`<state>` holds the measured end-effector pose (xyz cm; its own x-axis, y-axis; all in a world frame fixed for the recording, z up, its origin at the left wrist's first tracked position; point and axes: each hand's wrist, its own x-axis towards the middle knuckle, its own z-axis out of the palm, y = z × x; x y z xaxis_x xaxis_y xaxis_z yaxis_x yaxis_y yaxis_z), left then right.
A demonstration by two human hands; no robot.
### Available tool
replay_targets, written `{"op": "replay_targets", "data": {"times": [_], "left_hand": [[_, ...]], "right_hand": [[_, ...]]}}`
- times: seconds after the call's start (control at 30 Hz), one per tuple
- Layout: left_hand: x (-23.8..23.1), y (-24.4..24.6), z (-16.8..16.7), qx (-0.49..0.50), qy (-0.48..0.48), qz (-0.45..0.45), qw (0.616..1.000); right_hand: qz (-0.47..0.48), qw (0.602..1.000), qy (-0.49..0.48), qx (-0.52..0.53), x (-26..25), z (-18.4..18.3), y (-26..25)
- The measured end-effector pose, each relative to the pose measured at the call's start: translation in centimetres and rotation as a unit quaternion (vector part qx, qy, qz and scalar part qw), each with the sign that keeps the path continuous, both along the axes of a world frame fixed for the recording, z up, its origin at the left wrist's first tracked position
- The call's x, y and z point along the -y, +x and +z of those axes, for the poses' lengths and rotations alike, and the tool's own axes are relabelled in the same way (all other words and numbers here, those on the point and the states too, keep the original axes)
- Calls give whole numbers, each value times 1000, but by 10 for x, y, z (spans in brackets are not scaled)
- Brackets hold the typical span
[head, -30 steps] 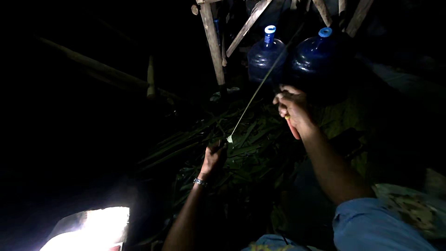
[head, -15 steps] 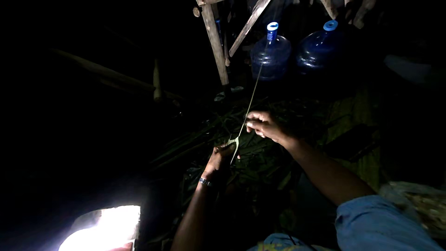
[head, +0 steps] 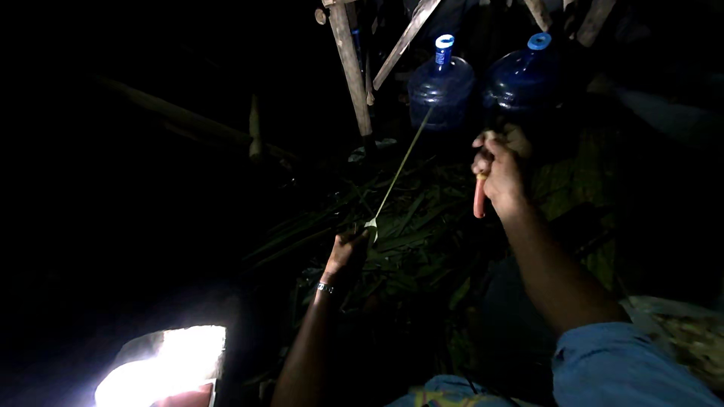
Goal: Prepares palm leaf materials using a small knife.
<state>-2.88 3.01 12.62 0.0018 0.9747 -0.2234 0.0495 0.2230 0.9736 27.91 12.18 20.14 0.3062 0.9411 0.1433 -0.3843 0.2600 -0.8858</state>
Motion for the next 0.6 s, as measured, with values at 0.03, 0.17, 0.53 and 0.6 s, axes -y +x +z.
{"op": "replay_targets", "data": {"times": [0.03, 0.17, 0.53, 0.6], "left_hand": [[-1, -2, 0, -9, 16, -3, 1000], [0, 7, -1, -3, 87, -17, 996], [-7, -16, -11, -73, 82, -142, 984], [-8, -19, -12, -93, 79, -126, 984]], "right_hand": [[64, 996, -21, 51, 8, -1, -8], [361, 900, -57, 238, 34, -21, -52], [188, 972, 28, 136, 19, -7, -41], [142, 984, 33, 100, 8, -5, -29]]}}
